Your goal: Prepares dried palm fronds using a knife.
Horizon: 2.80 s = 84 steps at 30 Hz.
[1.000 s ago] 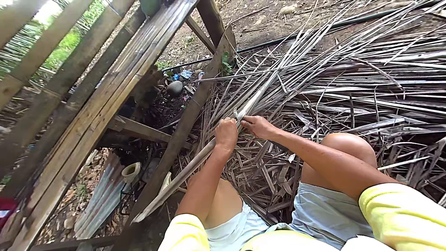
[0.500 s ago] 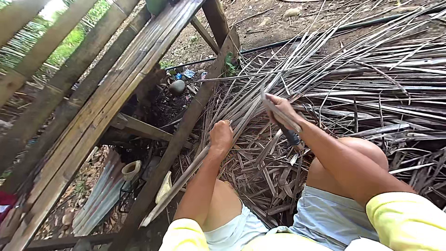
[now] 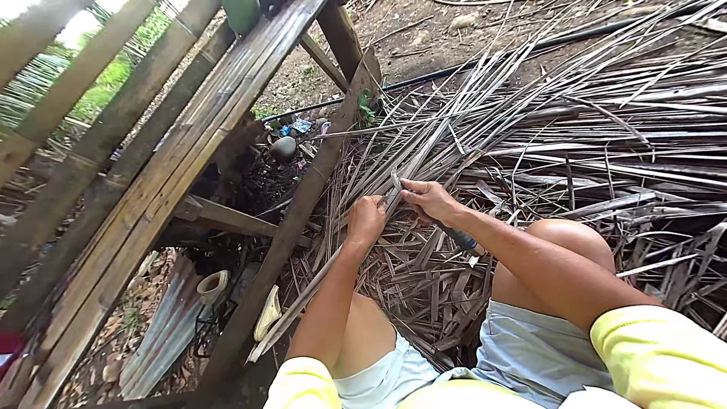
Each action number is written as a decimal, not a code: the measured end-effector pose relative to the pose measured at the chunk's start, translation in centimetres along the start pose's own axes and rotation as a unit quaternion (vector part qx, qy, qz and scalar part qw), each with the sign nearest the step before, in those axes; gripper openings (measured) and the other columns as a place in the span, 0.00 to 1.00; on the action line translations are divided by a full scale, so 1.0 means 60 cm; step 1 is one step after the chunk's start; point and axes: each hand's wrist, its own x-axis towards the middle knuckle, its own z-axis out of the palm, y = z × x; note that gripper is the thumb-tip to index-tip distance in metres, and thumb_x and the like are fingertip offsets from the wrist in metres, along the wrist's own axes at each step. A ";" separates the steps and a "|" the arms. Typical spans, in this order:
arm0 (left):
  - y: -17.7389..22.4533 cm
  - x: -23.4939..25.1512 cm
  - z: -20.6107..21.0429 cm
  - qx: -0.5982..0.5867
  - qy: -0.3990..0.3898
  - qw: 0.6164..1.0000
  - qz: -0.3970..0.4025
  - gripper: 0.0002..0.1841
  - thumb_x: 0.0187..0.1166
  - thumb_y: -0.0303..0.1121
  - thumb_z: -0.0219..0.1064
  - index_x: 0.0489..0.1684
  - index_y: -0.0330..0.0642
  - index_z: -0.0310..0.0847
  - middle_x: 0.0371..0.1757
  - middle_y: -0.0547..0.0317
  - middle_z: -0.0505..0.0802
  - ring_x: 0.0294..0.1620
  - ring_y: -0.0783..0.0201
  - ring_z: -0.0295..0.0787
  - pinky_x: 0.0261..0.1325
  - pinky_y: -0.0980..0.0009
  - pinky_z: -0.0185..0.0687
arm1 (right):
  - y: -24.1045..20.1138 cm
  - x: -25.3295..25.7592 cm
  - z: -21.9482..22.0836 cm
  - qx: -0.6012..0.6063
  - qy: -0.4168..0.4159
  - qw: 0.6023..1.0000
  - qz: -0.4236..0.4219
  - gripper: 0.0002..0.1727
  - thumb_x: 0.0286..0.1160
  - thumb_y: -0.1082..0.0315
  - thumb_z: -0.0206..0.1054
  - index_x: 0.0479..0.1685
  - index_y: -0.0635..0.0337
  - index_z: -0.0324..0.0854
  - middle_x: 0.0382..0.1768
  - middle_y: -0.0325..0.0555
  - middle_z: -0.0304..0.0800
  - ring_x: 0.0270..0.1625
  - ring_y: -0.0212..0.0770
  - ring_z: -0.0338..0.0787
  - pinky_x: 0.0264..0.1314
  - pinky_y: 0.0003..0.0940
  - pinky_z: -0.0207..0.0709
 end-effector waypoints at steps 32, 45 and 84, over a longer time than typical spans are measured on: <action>-0.003 -0.036 0.043 0.231 0.173 0.947 0.140 0.13 0.83 0.21 0.60 0.60 0.27 0.85 0.50 0.35 0.91 0.52 0.36 0.89 0.48 0.44 0.86 | -0.001 -0.006 0.028 0.093 -0.053 0.993 0.044 0.26 0.93 0.64 0.56 0.88 0.51 0.66 0.22 0.39 0.75 0.14 0.31 0.70 0.14 0.25 0.67; -0.011 -0.044 0.037 0.240 0.233 0.923 0.189 0.15 0.81 0.21 0.63 0.62 0.31 0.87 0.43 0.41 0.91 0.43 0.41 0.90 0.41 0.50 0.85 | -0.002 0.042 -0.072 0.151 0.113 0.981 0.038 0.25 0.91 0.60 0.59 0.86 0.49 0.69 0.23 0.37 0.75 0.15 0.31 0.74 0.14 0.26 0.71; -0.069 0.038 -0.027 -0.215 -0.073 0.973 -0.048 0.10 0.86 0.32 0.68 0.38 0.33 0.90 0.24 0.60 0.94 0.11 0.77 0.71 0.17 0.78 0.65 | -0.015 -0.045 0.022 0.014 -0.157 0.987 -0.015 0.32 0.91 0.61 0.57 0.92 0.58 0.57 0.20 0.42 0.76 0.15 0.35 0.75 0.19 0.30 0.76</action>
